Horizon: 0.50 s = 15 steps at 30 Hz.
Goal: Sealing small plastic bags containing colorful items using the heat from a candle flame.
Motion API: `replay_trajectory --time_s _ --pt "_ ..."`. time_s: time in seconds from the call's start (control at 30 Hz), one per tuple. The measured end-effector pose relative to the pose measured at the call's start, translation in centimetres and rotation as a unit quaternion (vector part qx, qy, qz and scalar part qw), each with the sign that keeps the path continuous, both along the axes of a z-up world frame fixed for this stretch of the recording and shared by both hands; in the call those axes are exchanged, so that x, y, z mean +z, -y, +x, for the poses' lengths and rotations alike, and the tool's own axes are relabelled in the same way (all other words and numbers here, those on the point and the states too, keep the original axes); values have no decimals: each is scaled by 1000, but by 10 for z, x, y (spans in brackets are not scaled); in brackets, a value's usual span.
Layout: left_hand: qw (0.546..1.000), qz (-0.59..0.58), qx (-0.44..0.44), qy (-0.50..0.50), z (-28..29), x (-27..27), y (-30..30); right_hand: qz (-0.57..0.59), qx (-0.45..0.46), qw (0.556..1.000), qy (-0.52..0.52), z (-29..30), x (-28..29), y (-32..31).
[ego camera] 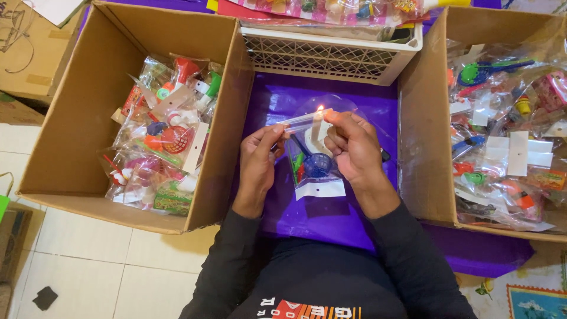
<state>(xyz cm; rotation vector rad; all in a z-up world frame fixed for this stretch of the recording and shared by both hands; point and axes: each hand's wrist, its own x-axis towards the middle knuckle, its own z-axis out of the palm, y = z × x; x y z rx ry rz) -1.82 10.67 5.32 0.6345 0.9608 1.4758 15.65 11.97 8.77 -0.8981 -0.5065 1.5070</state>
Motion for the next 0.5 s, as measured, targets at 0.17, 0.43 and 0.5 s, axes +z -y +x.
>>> replay_trajectory --time_s 0.17,0.43,0.5 --pt "1000 -3 -8 4 10 3 -3 2 -18 1000 -3 11 -10 -4" --pt "1000 -4 -12 1 24 2 -8 15 -25 999 -14 24 -16 -5" --pt "1000 -13 -12 2 27 4 -9 19 -34 999 -24 24 -10 -2"
